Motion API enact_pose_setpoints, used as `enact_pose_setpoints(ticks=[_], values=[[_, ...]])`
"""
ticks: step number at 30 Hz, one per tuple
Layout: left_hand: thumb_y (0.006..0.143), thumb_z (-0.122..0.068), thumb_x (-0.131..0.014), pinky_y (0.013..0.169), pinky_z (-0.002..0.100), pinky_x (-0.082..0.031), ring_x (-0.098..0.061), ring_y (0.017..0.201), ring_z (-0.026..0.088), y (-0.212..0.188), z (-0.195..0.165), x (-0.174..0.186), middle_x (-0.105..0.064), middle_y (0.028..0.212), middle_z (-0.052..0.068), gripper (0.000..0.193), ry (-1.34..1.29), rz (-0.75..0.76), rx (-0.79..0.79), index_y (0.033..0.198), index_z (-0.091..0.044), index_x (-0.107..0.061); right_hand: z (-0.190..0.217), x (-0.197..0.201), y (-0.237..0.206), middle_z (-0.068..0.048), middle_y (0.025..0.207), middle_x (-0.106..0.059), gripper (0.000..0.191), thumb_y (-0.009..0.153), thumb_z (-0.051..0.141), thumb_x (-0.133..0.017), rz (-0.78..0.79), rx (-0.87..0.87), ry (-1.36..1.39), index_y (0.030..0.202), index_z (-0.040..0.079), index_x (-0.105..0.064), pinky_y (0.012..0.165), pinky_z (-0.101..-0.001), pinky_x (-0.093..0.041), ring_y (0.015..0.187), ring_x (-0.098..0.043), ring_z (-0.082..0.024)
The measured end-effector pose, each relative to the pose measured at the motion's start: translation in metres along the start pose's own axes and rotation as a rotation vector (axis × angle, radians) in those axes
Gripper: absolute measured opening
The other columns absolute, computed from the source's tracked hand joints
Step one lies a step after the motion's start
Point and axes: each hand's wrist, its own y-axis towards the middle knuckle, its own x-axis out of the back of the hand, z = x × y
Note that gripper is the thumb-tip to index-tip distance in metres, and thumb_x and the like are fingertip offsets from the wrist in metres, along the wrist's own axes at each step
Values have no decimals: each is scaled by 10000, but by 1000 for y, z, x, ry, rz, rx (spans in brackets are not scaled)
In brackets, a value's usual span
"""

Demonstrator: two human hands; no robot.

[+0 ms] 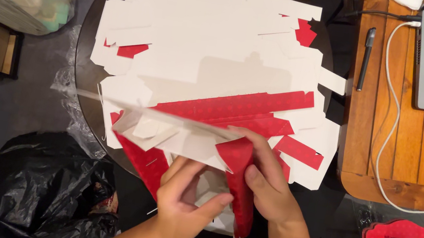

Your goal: The person folds and assembles flat red-and-white paperboard pieces into small box-like containers. They fold along pre-scored lines, tuck flaps into slots, and stack the finished boxes on the table.

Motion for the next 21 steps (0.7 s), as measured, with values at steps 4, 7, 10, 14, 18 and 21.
enact_pose_setpoints(ticks=[4,7,10,14,18,21], values=[[853,50,-826,1072,347,-525,-616,1253,231,14,-17,-12,-582,1335,154,565,-122,37,86,1365,90,-590,0,-4,-3,-156,1524,-486,727,1078,439,-543,-35,13,-56,1582,-38,-325,1197,-391,-366,1428,-457,-236],[845,30,-857,1030,344,-552,-655,1198,223,23,-25,-17,-627,1297,144,493,-81,25,29,1292,74,-653,1,-9,-5,-167,1562,-483,731,1100,454,-503,-33,58,-115,1596,-54,-329,1232,-391,-353,1474,-449,-247],[822,-2,-881,981,335,-565,-681,1125,217,31,-31,-17,-662,1238,132,457,11,5,-70,1229,66,-683,6,-16,-7,-170,1559,-491,746,1101,459,-499,-19,55,-104,1609,-51,-303,1223,-394,-374,1463,-471,-249],[806,-20,-858,868,311,-600,-731,1002,228,38,-40,-15,-686,1144,143,369,280,-3,-202,1135,54,-706,15,-23,-5,-169,1525,-524,692,1096,406,-506,-79,38,-97,1579,-65,-351,1198,-383,-386,1429,-498,-241],[823,-12,-846,774,303,-599,-739,894,233,44,-42,-18,-694,1091,155,309,357,-20,-278,1095,53,-714,23,-24,1,-165,1377,-641,610,1082,329,-543,-165,22,-62,1522,-87,-468,1093,-352,-471,1273,-602,-216],[832,-4,-828,725,299,-590,-733,845,235,46,-43,-18,-692,1062,169,262,391,-8,-297,1057,64,-712,27,-24,3,-148,1305,-677,587,1062,299,-574,-170,11,-7,1500,-85,-495,1032,-327,-502,1191,-634,-187]])
